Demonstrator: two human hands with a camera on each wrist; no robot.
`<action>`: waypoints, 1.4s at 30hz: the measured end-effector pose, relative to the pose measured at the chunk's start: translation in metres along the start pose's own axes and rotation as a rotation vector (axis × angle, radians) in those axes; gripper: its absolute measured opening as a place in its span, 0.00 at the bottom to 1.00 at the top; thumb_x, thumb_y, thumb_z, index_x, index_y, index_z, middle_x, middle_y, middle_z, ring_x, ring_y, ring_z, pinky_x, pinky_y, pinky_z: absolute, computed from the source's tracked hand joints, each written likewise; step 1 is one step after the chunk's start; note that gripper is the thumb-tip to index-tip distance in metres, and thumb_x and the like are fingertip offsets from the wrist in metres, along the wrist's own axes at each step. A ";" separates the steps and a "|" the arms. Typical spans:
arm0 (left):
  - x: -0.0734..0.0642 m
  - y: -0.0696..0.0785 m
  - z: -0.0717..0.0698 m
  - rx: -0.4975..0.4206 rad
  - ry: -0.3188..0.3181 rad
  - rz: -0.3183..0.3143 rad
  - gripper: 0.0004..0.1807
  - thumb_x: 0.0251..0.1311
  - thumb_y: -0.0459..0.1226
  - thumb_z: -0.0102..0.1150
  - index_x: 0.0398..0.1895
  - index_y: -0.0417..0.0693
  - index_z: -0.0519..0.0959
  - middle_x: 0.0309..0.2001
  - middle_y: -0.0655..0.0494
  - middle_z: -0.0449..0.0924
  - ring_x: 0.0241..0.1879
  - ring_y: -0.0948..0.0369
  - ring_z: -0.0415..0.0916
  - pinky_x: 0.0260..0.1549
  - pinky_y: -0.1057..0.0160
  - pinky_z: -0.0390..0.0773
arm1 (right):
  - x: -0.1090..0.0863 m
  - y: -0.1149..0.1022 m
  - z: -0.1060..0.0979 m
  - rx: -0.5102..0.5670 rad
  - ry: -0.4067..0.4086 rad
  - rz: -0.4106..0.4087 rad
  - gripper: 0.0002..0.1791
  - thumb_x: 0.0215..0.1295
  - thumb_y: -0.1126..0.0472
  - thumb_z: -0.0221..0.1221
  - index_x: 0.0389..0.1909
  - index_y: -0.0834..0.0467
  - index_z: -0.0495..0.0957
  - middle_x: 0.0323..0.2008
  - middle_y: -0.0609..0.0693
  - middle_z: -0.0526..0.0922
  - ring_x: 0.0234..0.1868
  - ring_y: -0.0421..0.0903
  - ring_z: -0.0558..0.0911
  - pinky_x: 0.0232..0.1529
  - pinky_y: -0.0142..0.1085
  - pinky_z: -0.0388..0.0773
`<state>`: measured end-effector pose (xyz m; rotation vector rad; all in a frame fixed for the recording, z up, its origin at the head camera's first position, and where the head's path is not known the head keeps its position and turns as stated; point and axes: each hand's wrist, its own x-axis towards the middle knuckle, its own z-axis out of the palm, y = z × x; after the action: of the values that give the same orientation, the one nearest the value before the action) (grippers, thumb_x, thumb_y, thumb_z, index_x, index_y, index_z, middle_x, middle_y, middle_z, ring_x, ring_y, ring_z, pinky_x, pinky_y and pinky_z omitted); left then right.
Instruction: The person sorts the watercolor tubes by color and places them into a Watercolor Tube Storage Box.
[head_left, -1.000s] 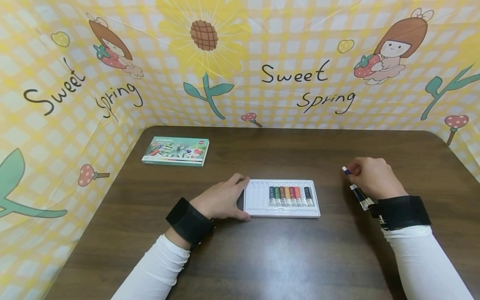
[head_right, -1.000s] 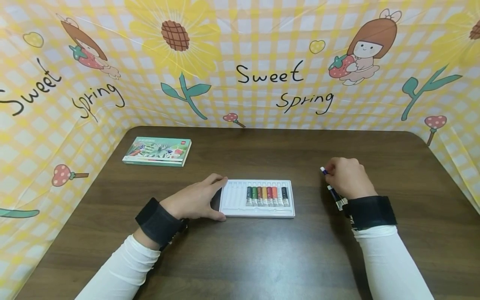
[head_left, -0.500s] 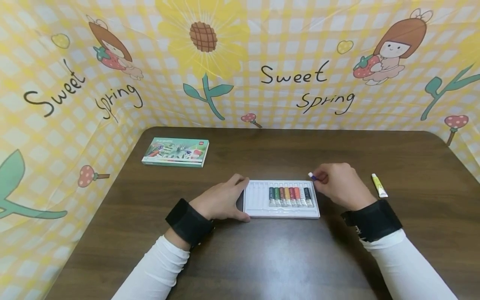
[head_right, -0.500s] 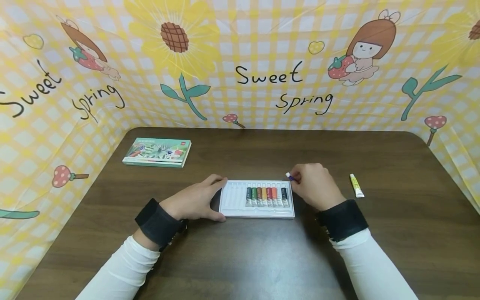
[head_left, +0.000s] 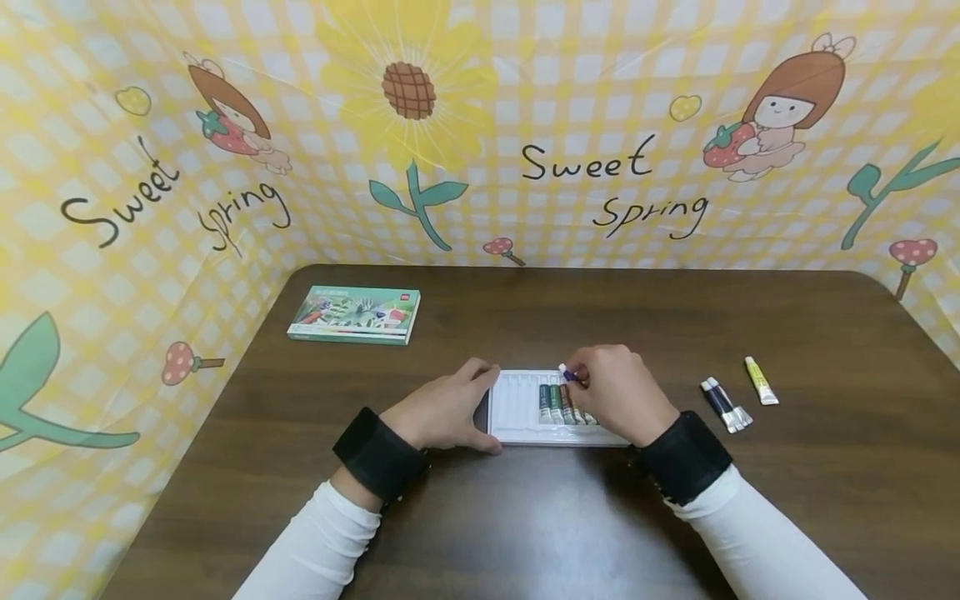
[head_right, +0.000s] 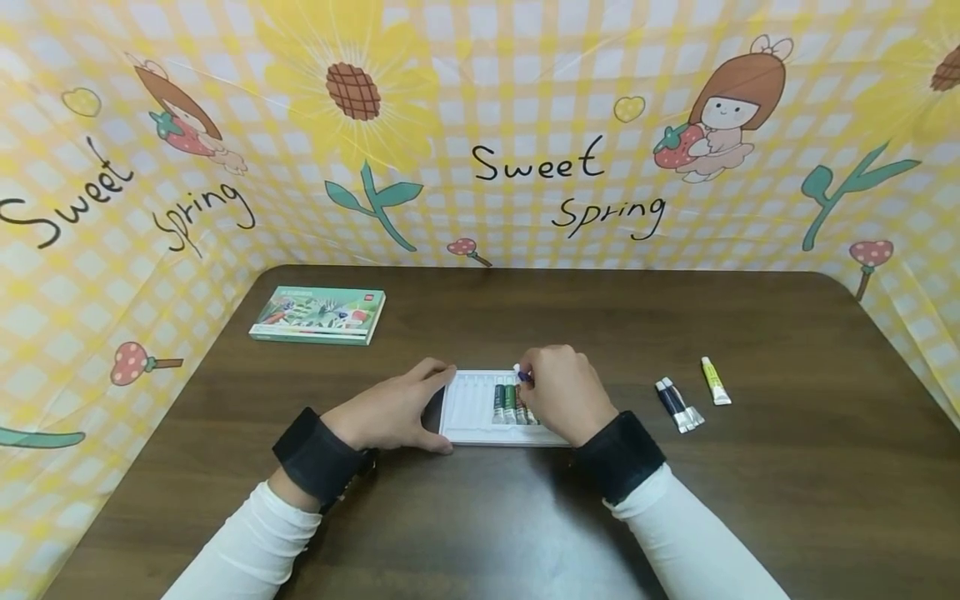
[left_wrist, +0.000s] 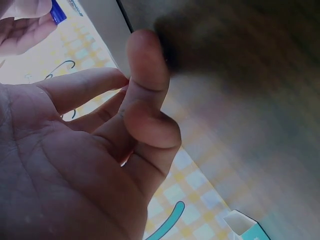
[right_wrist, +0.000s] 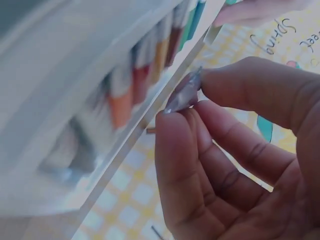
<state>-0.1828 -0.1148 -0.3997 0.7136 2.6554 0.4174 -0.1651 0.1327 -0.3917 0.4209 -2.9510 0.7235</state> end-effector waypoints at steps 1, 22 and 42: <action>0.000 0.000 0.000 -0.001 -0.001 -0.001 0.58 0.53 0.53 0.81 0.82 0.43 0.61 0.78 0.45 0.63 0.58 0.49 0.78 0.63 0.49 0.80 | 0.001 -0.003 0.002 -0.001 0.001 -0.003 0.08 0.62 0.66 0.71 0.41 0.62 0.90 0.37 0.55 0.91 0.36 0.47 0.85 0.44 0.47 0.87; -0.001 -0.001 0.004 -0.010 -0.020 0.003 0.58 0.53 0.54 0.81 0.83 0.44 0.60 0.79 0.46 0.62 0.57 0.51 0.78 0.63 0.50 0.80 | -0.001 -0.027 0.030 0.020 -0.006 -0.015 0.08 0.63 0.63 0.73 0.39 0.62 0.89 0.31 0.54 0.88 0.30 0.44 0.82 0.42 0.42 0.87; 0.000 0.000 0.000 -0.011 0.001 0.012 0.57 0.54 0.53 0.81 0.82 0.42 0.60 0.78 0.46 0.63 0.59 0.51 0.78 0.63 0.51 0.80 | 0.001 -0.028 0.027 -0.050 -0.028 -0.115 0.12 0.64 0.59 0.74 0.44 0.62 0.89 0.37 0.54 0.88 0.35 0.45 0.85 0.44 0.42 0.87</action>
<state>-0.1832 -0.1150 -0.4000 0.7265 2.6485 0.4353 -0.1582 0.0960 -0.4032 0.5960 -2.9336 0.6344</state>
